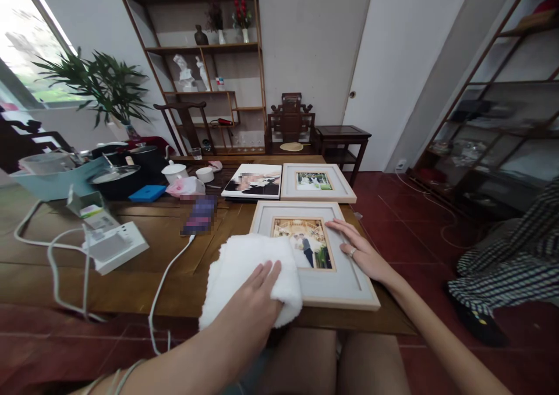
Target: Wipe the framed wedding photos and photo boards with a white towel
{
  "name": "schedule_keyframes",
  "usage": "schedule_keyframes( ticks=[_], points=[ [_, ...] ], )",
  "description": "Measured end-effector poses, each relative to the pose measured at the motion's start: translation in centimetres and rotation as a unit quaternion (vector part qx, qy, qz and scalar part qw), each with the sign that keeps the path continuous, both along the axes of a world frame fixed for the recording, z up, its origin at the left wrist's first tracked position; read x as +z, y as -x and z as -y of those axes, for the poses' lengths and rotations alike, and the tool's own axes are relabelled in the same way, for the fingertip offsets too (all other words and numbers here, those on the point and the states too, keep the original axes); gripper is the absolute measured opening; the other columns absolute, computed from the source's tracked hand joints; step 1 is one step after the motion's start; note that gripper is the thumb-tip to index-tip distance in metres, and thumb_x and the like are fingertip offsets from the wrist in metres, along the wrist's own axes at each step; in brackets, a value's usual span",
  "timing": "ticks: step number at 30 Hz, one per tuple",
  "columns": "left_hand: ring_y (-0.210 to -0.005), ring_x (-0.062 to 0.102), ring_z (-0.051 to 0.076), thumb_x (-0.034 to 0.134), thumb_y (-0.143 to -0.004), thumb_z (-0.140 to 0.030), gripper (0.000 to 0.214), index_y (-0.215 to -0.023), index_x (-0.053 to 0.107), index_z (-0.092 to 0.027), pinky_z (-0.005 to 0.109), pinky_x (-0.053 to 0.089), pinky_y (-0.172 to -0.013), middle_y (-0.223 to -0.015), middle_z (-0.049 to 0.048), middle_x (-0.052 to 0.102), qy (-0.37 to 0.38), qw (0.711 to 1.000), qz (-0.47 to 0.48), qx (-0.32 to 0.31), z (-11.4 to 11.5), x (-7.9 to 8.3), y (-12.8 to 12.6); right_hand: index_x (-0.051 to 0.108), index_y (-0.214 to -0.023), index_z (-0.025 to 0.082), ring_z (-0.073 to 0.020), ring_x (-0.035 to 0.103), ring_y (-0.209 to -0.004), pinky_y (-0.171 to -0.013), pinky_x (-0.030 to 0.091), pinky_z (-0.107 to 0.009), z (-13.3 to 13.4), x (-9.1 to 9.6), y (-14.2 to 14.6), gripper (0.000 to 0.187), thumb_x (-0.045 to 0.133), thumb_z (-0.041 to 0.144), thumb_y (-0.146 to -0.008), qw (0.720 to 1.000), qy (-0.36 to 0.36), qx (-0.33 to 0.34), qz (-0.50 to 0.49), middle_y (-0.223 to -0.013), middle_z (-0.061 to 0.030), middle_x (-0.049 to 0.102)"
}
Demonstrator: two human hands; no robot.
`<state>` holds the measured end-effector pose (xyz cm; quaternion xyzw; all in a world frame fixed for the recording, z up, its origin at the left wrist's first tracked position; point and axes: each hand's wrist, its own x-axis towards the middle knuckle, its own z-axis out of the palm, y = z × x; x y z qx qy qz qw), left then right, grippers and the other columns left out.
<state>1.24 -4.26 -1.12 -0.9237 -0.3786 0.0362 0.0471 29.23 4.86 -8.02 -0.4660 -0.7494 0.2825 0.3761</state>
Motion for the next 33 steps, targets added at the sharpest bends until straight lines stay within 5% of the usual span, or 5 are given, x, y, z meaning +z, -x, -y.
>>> schedule_keyframes(
  ticks=[7, 13, 17, 26, 33],
  points=[
    [-0.131, 0.03, 0.025, 0.056, -0.074, -0.012, 0.023, -0.093, 0.068, -0.016, 0.043, 0.026, -0.106, -0.143, 0.0147, 0.03, -0.07, 0.993, 0.027, 0.092, -8.7, -1.1, 0.6, 0.042, -0.131, 0.029, -0.0232, 0.022, -0.136, -0.111, 0.015, -0.048, 0.0, 0.1, -0.1, 0.056, 0.041, 0.012, -0.077, 1.0, 0.005, 0.008, 0.01, -0.144, -0.0043, 0.032],
    [-0.132, 0.028, 0.028, 0.049, -0.078, -0.01, 0.03, -0.105, 0.063, -0.01, 0.046, 0.025, -0.106, -0.142, 0.0186, 0.032, -0.119, 0.991, -0.01, 0.06, -15.2, -1.0, 0.2, 0.043, -0.13, 0.029, -0.0238, 0.023, -0.136, -0.111, 0.016, -0.047, 0.0, 0.0, -0.1, 0.055, 0.042, 0.013, -0.077, 1.0, 0.004, 0.003, 0.006, -0.144, -0.0037, 0.033],
    [-0.126, 0.038, 0.029, 0.047, -0.076, -0.007, 0.028, -0.096, 0.066, -0.007, 0.042, 0.026, -0.105, -0.134, 0.0216, 0.042, -0.106, 0.993, -0.028, 0.046, -13.3, -1.0, -0.7, 0.045, -0.129, 0.029, -0.0249, 0.026, -0.135, -0.111, 0.016, -0.047, 0.0, -0.2, -0.1, 0.054, 0.043, 0.014, -0.077, 1.0, 0.002, -0.004, 0.003, -0.143, -0.0035, 0.034],
    [-0.122, 0.042, 0.033, 0.058, -0.072, -0.02, 0.031, -0.099, 0.066, -0.007, 0.042, 0.033, -0.1, -0.12, 0.0232, 0.055, -0.017, 0.996, -0.087, -0.004, -0.5, -0.2, -0.7, 0.044, -0.129, 0.03, -0.0251, 0.024, -0.135, -0.111, 0.015, -0.048, 0.1, -0.1, -0.2, 0.054, 0.042, 0.014, -0.078, 1.0, -0.002, 0.003, 0.006, -0.143, -0.0035, 0.034],
    [-0.128, 0.035, 0.029, 0.052, -0.077, -0.015, 0.024, -0.095, 0.066, -0.006, 0.038, 0.028, -0.105, -0.13, 0.0219, 0.047, -0.033, 0.998, -0.036, 0.046, -4.2, -0.4, -0.9, 0.043, -0.13, 0.03, -0.0252, 0.022, -0.136, -0.111, 0.013, -0.049, 0.3, 0.2, -0.1, 0.055, 0.042, 0.012, -0.078, 1.0, 0.002, 0.013, 0.006, -0.143, -0.0035, 0.033]
  ],
)
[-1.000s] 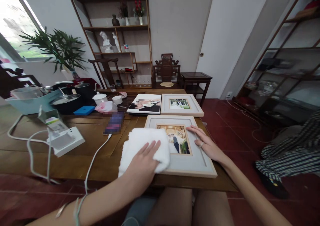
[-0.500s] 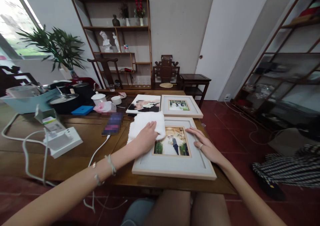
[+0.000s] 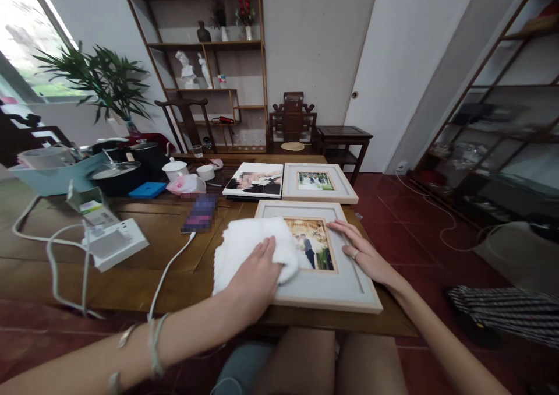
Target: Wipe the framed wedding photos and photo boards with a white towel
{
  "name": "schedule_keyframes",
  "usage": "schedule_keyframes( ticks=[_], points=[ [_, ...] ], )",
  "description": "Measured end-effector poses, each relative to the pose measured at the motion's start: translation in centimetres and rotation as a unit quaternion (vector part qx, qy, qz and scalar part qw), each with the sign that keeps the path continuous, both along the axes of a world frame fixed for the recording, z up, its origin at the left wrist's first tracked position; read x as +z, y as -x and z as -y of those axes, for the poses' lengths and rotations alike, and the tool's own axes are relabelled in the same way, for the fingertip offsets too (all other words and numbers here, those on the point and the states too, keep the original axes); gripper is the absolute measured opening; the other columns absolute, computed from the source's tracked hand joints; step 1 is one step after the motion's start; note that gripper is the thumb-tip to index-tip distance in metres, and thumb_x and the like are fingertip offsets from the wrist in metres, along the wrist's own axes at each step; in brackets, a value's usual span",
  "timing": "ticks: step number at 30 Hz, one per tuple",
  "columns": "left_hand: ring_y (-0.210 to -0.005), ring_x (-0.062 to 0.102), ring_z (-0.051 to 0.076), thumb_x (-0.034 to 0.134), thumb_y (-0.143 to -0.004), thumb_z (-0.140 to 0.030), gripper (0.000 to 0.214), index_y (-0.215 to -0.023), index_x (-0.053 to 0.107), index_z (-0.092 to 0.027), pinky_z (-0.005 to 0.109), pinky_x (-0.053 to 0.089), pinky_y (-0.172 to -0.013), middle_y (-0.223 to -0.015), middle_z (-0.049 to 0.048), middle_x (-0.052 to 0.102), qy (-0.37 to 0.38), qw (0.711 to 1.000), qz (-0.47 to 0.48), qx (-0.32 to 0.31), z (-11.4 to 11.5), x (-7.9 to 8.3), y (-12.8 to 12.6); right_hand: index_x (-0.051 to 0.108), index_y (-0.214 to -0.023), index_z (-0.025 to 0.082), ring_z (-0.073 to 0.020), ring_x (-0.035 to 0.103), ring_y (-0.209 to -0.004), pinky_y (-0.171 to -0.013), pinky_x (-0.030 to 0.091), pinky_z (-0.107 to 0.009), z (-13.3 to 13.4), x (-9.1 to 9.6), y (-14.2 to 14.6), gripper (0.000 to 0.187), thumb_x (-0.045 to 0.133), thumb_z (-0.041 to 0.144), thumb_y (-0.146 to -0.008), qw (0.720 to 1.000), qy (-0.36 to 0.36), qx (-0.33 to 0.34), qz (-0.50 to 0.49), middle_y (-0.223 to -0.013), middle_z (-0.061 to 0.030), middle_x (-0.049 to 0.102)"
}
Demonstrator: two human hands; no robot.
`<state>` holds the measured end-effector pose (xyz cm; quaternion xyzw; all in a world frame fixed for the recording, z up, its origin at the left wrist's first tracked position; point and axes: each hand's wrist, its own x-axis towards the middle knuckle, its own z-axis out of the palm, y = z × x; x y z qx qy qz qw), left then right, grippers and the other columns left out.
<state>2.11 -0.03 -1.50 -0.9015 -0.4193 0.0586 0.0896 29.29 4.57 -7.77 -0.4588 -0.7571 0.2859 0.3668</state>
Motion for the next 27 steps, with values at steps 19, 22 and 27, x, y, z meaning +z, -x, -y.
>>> schedule_keyframes(
  ticks=[19, 22, 27],
  points=[
    [-0.129, 0.029, 0.038, 0.061, -0.073, -0.023, 0.035, -0.103, 0.065, -0.008, 0.045, 0.026, -0.105, -0.14, 0.0243, 0.03, 0.09, 0.996, -0.014, -0.018, 2.2, 0.5, -1.4, 0.045, -0.128, 0.03, -0.0259, 0.026, -0.134, -0.111, 0.015, -0.048, -0.4, -0.7, -0.2, 0.054, 0.043, 0.014, -0.077, 1.0, -0.01, -0.01, -0.01, -0.142, -0.0029, 0.036],
    [-0.13, 0.026, 0.036, 0.057, -0.077, -0.027, 0.04, -0.114, 0.061, -0.012, 0.045, 0.025, -0.107, -0.143, 0.0206, 0.026, 0.117, 0.992, 0.022, -0.038, 4.7, 0.7, -1.1, 0.045, -0.129, 0.031, -0.0263, 0.026, -0.135, -0.111, 0.015, -0.048, -0.4, -0.7, -0.3, 0.053, 0.043, 0.015, -0.078, 1.0, -0.012, -0.009, -0.002, -0.143, -0.0025, 0.035],
    [-0.132, 0.021, 0.037, 0.057, -0.076, -0.023, 0.031, -0.102, 0.066, -0.01, 0.046, 0.024, -0.107, -0.144, 0.0211, 0.024, 0.098, 0.993, 0.06, -0.018, 2.0, 0.1, -1.8, 0.042, -0.13, 0.03, -0.0244, 0.023, -0.136, -0.112, 0.015, -0.047, -0.4, -0.5, -0.4, 0.054, 0.042, 0.014, -0.079, 1.0, -0.006, 0.001, 0.016, -0.143, -0.0027, 0.033]
  ],
)
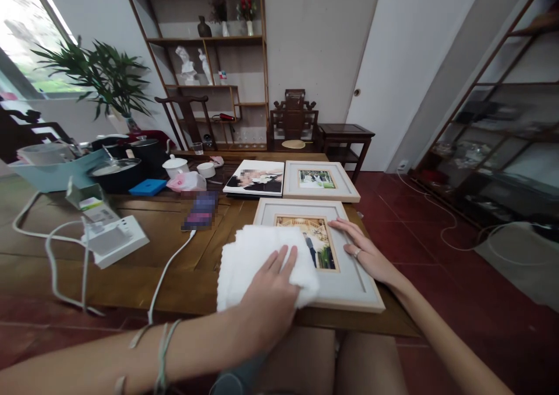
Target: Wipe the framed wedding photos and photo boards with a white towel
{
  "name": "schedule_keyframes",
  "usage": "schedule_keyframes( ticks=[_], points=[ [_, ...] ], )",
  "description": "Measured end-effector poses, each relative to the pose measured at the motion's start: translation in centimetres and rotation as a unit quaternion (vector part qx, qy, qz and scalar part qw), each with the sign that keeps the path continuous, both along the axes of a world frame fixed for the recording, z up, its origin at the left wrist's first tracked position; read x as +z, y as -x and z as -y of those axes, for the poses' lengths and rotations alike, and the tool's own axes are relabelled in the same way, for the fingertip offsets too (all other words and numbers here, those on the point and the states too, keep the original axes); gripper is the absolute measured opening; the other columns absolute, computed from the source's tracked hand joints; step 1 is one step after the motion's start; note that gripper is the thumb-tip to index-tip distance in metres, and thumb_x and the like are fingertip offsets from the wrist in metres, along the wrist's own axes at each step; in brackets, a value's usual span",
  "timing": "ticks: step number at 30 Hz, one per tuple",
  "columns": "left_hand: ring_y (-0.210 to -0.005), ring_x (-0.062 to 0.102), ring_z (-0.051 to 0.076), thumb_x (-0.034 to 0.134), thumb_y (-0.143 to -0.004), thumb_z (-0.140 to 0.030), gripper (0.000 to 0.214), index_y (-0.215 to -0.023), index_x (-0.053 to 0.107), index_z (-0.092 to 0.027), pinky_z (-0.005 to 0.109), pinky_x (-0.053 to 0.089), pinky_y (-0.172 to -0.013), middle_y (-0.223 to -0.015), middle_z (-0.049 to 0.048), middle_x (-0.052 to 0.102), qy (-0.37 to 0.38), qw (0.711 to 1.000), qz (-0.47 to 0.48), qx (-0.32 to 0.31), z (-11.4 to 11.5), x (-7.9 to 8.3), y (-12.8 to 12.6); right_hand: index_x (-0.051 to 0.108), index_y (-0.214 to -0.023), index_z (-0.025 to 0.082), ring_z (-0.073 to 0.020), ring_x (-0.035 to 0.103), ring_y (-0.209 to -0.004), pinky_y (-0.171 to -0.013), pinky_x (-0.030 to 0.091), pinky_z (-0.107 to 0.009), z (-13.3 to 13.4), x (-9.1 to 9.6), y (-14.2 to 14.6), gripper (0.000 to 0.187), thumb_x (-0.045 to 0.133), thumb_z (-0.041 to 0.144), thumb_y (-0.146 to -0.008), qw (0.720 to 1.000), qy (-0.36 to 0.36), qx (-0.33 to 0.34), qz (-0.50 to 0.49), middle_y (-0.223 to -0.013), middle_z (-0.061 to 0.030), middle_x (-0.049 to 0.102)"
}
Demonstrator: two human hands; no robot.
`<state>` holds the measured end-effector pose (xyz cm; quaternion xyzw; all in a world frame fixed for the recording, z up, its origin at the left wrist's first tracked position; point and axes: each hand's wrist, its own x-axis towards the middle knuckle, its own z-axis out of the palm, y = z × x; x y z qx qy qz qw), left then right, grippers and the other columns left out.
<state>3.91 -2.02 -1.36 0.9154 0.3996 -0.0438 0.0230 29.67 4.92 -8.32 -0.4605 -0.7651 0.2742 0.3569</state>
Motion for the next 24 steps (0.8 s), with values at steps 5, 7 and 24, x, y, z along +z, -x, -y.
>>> schedule_keyframes(
  ticks=[5, 7, 24],
  points=[
    [-0.134, 0.017, 0.031, 0.042, -0.086, -0.019, 0.035, -0.116, 0.057, -0.008, 0.041, 0.022, -0.107, -0.145, 0.0197, 0.023, -0.069, 0.997, 0.025, 0.03, -8.3, -0.4, -1.0, 0.042, -0.131, 0.03, -0.0248, 0.024, -0.135, -0.111, 0.015, -0.046, 0.0, 0.1, 0.1, 0.054, 0.042, 0.015, -0.079, 1.0, -0.003, -0.002, 0.005, -0.143, -0.0029, 0.033],
    [-0.135, 0.014, 0.032, 0.042, -0.086, -0.017, 0.038, -0.122, 0.051, -0.007, 0.043, 0.021, -0.107, -0.146, 0.0188, 0.021, -0.091, 0.994, 0.023, 0.046, -11.2, -0.4, -1.4, 0.042, -0.131, 0.03, -0.025, 0.024, -0.135, -0.112, 0.015, -0.047, -0.1, -0.1, 0.0, 0.055, 0.042, 0.014, -0.078, 1.0, -0.003, -0.002, 0.006, -0.143, -0.0025, 0.033],
    [-0.126, 0.037, 0.033, 0.05, -0.083, -0.03, 0.03, -0.105, 0.063, -0.014, 0.04, 0.036, -0.099, -0.14, 0.0141, 0.036, 0.035, 0.991, -0.013, -0.132, 1.5, 2.9, -2.1, 0.042, -0.13, 0.03, -0.0239, 0.026, -0.135, -0.111, 0.016, -0.047, -0.1, -0.4, 0.0, 0.053, 0.041, 0.014, -0.079, 1.0, -0.021, 0.001, -0.01, -0.141, -0.0032, 0.036]
  ],
)
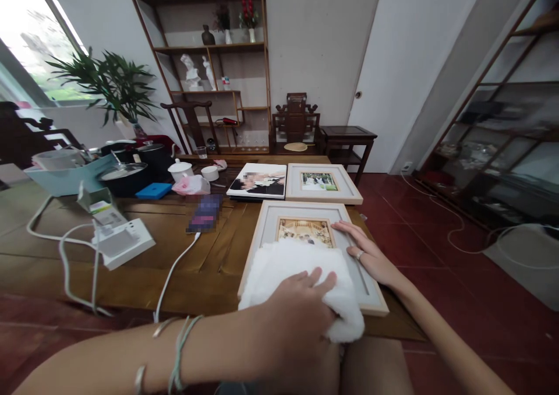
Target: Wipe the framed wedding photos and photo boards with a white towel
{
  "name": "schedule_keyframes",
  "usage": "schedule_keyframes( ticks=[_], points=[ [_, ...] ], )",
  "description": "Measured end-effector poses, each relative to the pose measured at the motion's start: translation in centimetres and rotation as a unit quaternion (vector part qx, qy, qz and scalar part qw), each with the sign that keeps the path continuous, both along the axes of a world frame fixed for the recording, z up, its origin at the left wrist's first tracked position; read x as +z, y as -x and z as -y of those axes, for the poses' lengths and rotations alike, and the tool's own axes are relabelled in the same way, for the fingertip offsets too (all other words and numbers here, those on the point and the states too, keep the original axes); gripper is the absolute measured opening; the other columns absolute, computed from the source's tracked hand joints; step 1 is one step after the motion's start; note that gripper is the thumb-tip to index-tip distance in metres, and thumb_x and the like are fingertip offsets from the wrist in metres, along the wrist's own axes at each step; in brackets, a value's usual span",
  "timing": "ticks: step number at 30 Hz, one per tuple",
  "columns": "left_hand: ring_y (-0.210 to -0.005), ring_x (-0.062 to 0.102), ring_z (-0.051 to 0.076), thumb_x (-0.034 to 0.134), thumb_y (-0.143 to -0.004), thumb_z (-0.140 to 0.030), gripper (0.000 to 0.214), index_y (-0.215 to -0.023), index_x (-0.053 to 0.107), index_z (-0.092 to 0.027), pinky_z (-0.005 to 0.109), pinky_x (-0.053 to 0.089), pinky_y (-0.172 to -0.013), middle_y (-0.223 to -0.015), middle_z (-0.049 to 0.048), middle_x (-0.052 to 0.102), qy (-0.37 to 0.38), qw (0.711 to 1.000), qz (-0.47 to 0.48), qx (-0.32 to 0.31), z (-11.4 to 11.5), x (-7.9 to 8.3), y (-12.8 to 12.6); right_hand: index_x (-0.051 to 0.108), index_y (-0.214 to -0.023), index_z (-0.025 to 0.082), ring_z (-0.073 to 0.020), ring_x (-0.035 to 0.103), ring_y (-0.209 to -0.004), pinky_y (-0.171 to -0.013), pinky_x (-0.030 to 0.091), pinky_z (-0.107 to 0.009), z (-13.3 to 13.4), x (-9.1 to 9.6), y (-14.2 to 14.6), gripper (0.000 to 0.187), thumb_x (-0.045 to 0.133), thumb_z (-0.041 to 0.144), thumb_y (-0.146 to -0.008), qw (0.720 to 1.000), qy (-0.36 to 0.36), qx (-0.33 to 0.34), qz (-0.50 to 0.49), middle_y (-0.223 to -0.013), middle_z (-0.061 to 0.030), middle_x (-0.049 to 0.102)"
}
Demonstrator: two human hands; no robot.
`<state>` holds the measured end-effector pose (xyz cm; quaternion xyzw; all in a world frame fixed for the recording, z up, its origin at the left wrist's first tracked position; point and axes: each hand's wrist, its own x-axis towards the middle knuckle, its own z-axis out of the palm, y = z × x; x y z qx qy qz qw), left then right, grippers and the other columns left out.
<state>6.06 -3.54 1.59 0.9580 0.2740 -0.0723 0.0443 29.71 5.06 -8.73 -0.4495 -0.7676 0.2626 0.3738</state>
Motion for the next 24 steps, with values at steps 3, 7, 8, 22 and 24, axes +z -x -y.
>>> schedule_keyframes(
  ticks=[3, 7, 8, 22, 24],
  points=[
    [-0.129, 0.03, 0.035, 0.052, -0.082, -0.03, 0.03, -0.104, 0.064, -0.014, 0.044, 0.031, -0.102, -0.143, 0.0154, 0.031, -0.011, 0.999, 0.032, 0.011, -0.5, -1.2, -0.3, 0.042, -0.13, 0.029, -0.0246, 0.026, -0.134, -0.111, 0.017, -0.046, 0.0, 0.0, 0.0, 0.054, 0.042, 0.014, -0.078, 1.0, 0.001, 0.0, 0.003, -0.141, -0.0031, 0.037],
    [-0.133, 0.02, 0.035, 0.051, -0.081, -0.026, 0.03, -0.105, 0.063, -0.011, 0.045, 0.023, -0.106, -0.146, 0.0171, 0.022, -0.033, 0.997, 0.048, 0.056, -4.3, -3.5, -1.1, 0.042, -0.13, 0.028, -0.0253, 0.027, -0.134, -0.111, 0.016, -0.046, 0.1, 0.0, 0.0, 0.055, 0.042, 0.014, -0.078, 1.0, 0.002, -0.006, -0.001, -0.141, -0.0038, 0.037],
    [-0.134, 0.018, 0.034, 0.05, -0.082, -0.025, 0.032, -0.107, 0.062, -0.011, 0.045, 0.022, -0.107, -0.147, 0.017, 0.02, -0.043, 0.995, 0.049, 0.071, -5.6, -3.9, -1.4, 0.042, -0.13, 0.028, -0.0255, 0.027, -0.134, -0.111, 0.016, -0.047, 0.1, 0.0, 0.0, 0.055, 0.042, 0.014, -0.078, 1.0, 0.001, -0.006, -0.003, -0.141, -0.0041, 0.037],
    [-0.128, 0.029, 0.04, 0.051, -0.08, -0.02, 0.031, -0.106, 0.063, -0.009, 0.05, 0.028, -0.099, -0.141, 0.0223, 0.031, -0.114, 0.986, -0.015, 0.121, -9.1, -3.5, -3.5, 0.042, -0.13, 0.028, -0.0256, 0.028, -0.134, -0.111, 0.017, -0.047, 0.0, 0.0, 0.2, 0.057, 0.042, 0.012, -0.075, 1.0, 0.005, -0.015, -0.011, -0.141, -0.0038, 0.038],
    [-0.125, 0.033, 0.042, 0.056, -0.077, -0.023, 0.032, -0.104, 0.064, -0.008, 0.049, 0.033, -0.095, -0.139, 0.0242, 0.033, -0.085, 0.99, -0.058, 0.096, -6.1, -2.6, -3.4, 0.042, -0.13, 0.028, -0.0252, 0.028, -0.134, -0.111, 0.017, -0.047, 0.0, 0.0, 0.2, 0.057, 0.042, 0.012, -0.075, 1.0, 0.009, -0.016, -0.007, -0.141, -0.0039, 0.038]
  ],
)
